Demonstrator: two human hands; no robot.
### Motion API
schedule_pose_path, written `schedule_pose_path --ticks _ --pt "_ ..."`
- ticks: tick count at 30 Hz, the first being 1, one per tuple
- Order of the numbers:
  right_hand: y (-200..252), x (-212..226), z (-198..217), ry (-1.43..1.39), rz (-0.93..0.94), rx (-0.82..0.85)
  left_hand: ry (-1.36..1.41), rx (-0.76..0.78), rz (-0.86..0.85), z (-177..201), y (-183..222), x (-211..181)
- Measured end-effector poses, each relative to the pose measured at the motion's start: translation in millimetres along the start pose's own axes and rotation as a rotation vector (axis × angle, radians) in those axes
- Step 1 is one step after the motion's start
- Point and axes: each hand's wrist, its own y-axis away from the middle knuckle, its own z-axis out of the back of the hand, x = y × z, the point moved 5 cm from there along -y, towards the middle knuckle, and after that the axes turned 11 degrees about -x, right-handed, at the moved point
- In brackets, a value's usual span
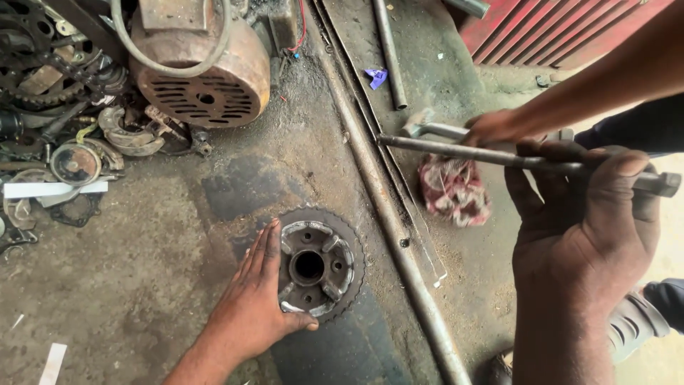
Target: The person holds a sprocket while another person hammers a metal rod to drive out the hub. After separating the components, the person searches through a drawer filled with various tools, bolts, and metal parts.
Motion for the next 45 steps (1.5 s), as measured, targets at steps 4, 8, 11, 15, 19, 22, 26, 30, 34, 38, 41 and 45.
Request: schedule_pose_path --ticks 4,8,11,15,19,22,26,30,34,38,41,45 --pt "3.2 -7.2 -6.0 0.071 -0.012 -0.003 -0.01 0.053 0.064 6.0 3.6 -4.0" --pt "4.5 -20.7 10.6 0.064 -0.027 0.018 0.049 -0.024 -0.005 4.2 0.6 -1.6" --pt "-11.6 -15.7 31.6 0.05 -0.06 0.016 0.009 0.035 0.048 -2.9 2.5 2.1" --pt "-30.2 -21.6 26.9 0.41 -0.191 0.369 0.12 -0.125 -0.076 1.2 0.0 5.3" --pt "6.8 -11.7 -9.0 0.313 0.004 0.314 0.046 0.011 0.019 12.4 6.4 -4.6" --pt "5.8 -1.1 -14.3 0.229 0.009 0.262 -0.019 0.028 0.012 12.6 6.5 -5.2" --pt "-6.5 2.8 -13.3 0.091 0.004 0.186 0.06 -0.083 -0.031 3.2 1.6 9.0" --pt "-5.8 -43.3 -6.5 0.263 -0.215 0.092 0.18 -0.158 0.09 -13.6 -7.3 44.4" --pt "6.6 -136.5 58.4 0.429 -0.424 -0.038 0.76 -0.327 0.067 -57.6 -29.0 103.1" --pt "59.4 -212.1 59.7 0.543 -0.612 -0.11 1.162 -0.394 0.158 -90.2 -59.9 139.7" --pt "72.4 -226.4 44.8 0.995 -0.407 0.085 1.21 -0.531 0.323 -103.4 -77.0 139.5" --pt "82.8 -250.4 46.2 1.025 -0.387 0.216 1.229 -0.482 0.344 -113.0 -78.1 123.0"
